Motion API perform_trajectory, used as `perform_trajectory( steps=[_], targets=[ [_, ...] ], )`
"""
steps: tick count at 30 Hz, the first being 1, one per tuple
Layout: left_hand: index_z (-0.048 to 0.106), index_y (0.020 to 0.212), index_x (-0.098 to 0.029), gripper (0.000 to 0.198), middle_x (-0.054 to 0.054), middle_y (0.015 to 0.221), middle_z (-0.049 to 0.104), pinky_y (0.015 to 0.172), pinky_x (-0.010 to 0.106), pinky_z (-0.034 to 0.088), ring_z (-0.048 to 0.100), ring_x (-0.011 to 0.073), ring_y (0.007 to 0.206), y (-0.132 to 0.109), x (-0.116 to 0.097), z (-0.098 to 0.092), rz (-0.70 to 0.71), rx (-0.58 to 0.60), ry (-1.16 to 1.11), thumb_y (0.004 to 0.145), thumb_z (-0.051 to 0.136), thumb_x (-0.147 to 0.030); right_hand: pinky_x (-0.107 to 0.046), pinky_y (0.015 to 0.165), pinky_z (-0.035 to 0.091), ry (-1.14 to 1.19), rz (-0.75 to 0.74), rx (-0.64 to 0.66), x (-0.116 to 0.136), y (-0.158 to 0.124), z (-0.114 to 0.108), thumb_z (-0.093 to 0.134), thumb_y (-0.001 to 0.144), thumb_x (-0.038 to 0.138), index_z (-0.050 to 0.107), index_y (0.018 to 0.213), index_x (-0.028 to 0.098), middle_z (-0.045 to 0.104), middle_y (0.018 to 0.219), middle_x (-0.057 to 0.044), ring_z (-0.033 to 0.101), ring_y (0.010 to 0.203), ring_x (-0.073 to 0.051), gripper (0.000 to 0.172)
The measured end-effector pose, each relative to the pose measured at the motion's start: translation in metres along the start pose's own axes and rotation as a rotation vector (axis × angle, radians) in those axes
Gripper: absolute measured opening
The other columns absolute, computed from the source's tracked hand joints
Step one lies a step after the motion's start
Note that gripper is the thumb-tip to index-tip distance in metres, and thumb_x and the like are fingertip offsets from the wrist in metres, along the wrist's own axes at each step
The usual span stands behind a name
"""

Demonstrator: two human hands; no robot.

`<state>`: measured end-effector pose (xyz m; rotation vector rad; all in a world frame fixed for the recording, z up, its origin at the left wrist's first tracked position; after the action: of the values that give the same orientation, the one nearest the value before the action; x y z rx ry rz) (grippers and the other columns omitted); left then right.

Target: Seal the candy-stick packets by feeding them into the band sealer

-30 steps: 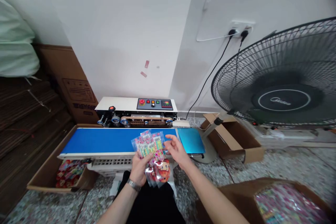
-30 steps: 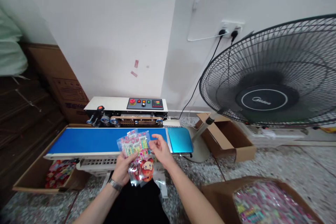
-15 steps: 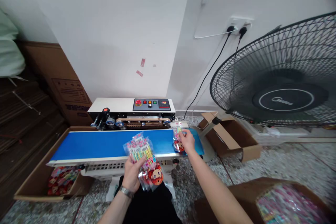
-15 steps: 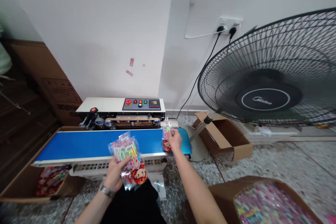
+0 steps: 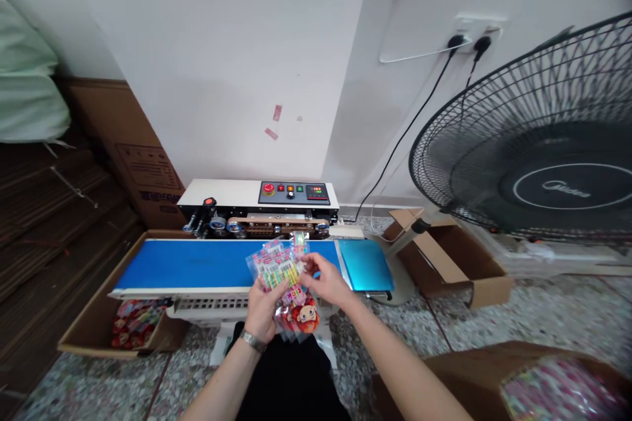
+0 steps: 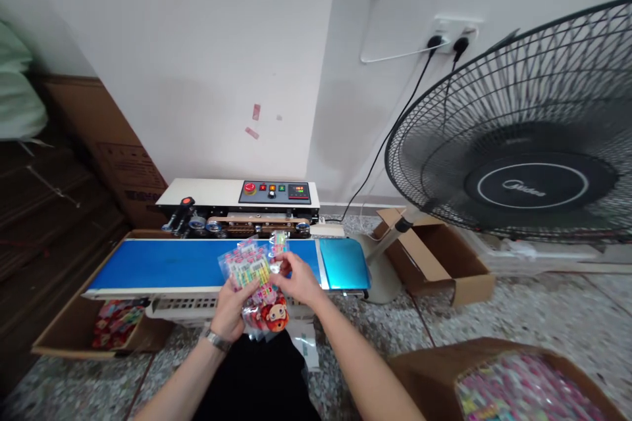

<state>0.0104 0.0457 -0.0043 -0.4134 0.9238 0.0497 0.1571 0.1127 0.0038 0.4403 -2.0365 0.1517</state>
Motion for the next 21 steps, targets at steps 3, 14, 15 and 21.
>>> perform_trajectory(
  steps=[3,14,15,21],
  targets=[
    [0.055,0.101,-0.015,0.046,0.010,0.097,0.068,0.081,0.039,0.049,0.064,0.0247,0.086,0.001,0.002,0.004,0.014,0.034,-0.039,0.059,0.074,-0.021,-0.023,0.059,0.043,0.033,0.031,0.006,0.009,-0.016,0.006,0.059,0.073,0.038,0.053,0.101,0.020,0.059,0.072,0.002,0.055,0.063,-0.012,0.034],
    [0.057,0.096,-0.015,0.041,0.009,0.095,0.068,0.082,0.041,0.048,0.064,0.0242,0.085,0.004,0.009,0.002,0.011,-0.029,-0.028,0.059,0.074,-0.020,-0.023,0.057,0.042,0.166,0.053,-0.260,-0.018,-0.014,-0.008,0.048,0.079,0.037,0.050,0.082,0.020,0.057,0.071,0.001,0.053,0.061,-0.012,0.017],
    [0.057,0.096,-0.015,0.041,0.009,0.095,0.068,0.082,0.041,0.048,0.064,0.0240,0.084,0.005,0.009,0.000,0.010,-0.040,-0.021,0.058,0.074,-0.020,-0.023,0.057,0.042,0.159,0.074,-0.336,-0.026,-0.011,-0.017,0.047,0.079,0.037,0.051,0.082,0.020,0.057,0.071,0.001,0.054,0.061,-0.013,0.018],
    [0.057,0.096,-0.015,0.042,0.010,0.095,0.068,0.083,0.042,0.048,0.064,0.0242,0.084,0.005,0.008,-0.009,-0.022,-0.053,-0.011,0.059,0.074,-0.020,-0.025,0.059,0.039,-0.246,0.420,-0.633,-0.077,0.013,-0.078,0.046,0.074,0.030,0.055,0.076,0.018,0.062,0.069,-0.003,0.057,0.063,-0.017,0.014]
  ],
)
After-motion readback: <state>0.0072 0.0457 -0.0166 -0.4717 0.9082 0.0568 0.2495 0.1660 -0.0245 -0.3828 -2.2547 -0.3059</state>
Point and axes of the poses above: each hand's wrist, its own y-axis towards the middle knuckle, its own z-axis out of the palm, x = y × z, the point moved 4 cm from there along y, towards the middle knuckle
